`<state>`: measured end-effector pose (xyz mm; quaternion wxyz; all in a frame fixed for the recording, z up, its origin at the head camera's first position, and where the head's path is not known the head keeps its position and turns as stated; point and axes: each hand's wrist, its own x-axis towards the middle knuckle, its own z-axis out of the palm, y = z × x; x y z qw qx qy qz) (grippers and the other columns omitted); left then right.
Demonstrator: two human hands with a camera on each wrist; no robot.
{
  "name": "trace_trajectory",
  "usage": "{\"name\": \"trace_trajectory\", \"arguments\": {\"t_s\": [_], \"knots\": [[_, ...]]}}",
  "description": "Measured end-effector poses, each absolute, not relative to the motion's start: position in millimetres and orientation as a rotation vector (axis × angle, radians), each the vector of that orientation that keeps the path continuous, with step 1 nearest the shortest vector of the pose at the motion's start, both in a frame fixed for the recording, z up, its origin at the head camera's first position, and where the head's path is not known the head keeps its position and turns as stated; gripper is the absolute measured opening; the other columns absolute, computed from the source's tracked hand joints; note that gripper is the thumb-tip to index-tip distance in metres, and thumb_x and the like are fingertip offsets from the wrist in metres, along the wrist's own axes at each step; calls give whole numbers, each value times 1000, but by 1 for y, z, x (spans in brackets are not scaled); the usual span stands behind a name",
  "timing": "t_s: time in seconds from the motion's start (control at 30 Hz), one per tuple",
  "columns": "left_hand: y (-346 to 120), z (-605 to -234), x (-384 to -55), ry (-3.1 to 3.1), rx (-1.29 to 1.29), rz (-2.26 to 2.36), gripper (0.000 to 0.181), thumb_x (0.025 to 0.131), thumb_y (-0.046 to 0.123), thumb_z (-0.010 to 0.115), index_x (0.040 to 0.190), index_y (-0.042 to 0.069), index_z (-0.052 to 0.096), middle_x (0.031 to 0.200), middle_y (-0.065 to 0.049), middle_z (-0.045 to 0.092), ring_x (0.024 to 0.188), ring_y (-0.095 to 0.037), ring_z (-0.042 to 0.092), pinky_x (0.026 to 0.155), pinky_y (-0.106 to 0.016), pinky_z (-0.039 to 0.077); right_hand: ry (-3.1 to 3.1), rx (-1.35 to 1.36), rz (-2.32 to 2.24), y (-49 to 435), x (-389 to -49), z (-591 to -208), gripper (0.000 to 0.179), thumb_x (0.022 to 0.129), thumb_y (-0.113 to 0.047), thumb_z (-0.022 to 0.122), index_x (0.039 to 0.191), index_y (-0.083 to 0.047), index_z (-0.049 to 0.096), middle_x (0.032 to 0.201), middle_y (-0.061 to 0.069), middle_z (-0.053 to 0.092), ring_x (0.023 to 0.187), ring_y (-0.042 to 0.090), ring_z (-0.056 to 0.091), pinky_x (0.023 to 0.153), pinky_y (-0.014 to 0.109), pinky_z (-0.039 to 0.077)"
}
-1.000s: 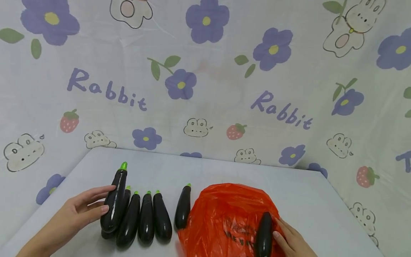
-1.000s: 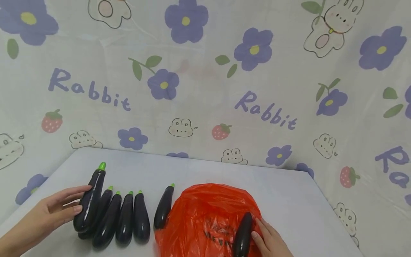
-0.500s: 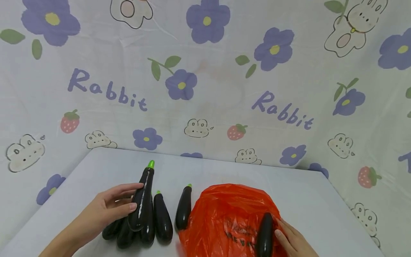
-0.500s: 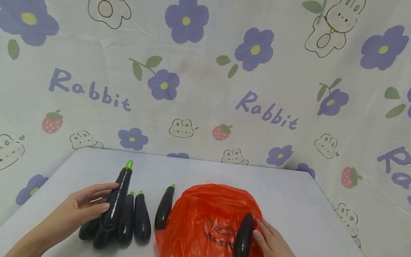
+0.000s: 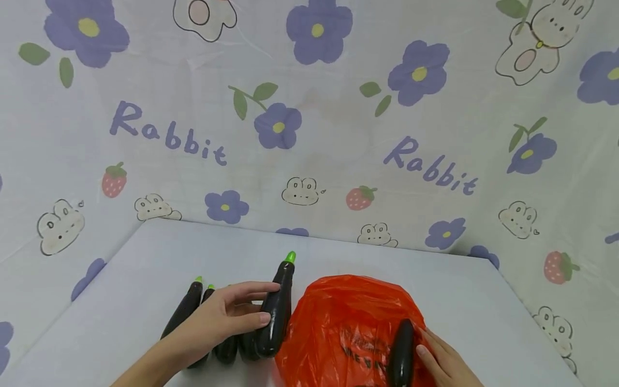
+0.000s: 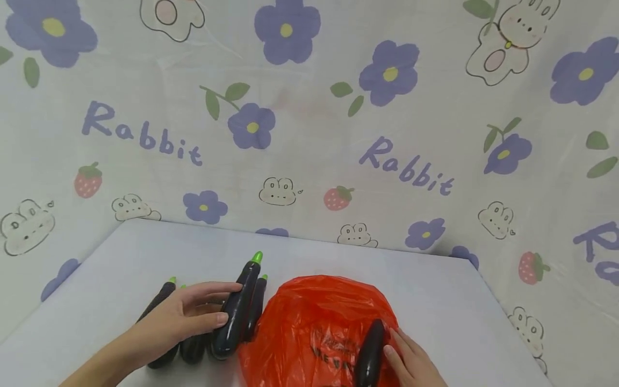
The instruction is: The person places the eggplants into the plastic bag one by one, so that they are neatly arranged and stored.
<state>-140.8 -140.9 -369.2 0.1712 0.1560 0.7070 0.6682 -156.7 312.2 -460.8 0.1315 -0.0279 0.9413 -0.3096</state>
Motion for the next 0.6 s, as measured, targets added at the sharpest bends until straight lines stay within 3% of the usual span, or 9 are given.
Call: {"name": "trace_trajectory", "arguments": {"t_s": [0.33, 0.6], "knots": [[-100, -371, -140, 1858, 549, 1887, 44, 92, 21, 71, 135, 17, 61, 126, -12, 60, 111, -29, 61, 88, -41, 53, 2751, -154, -902, 312, -155, -460, 77, 102, -55, 37, 152, 3, 28, 153, 27, 29, 136, 51, 27, 102, 67, 28], [-74, -380, -145, 1836, 531, 1846, 40, 90, 21, 74, 129, 20, 65, 122, -7, 63, 107, -27, 63, 93, -44, 50, 2737, -128, -884, 312, -156, -460, 78, 102, -55, 36, 152, 4, 27, 153, 28, 28, 137, 52, 26, 103, 67, 27]]}}
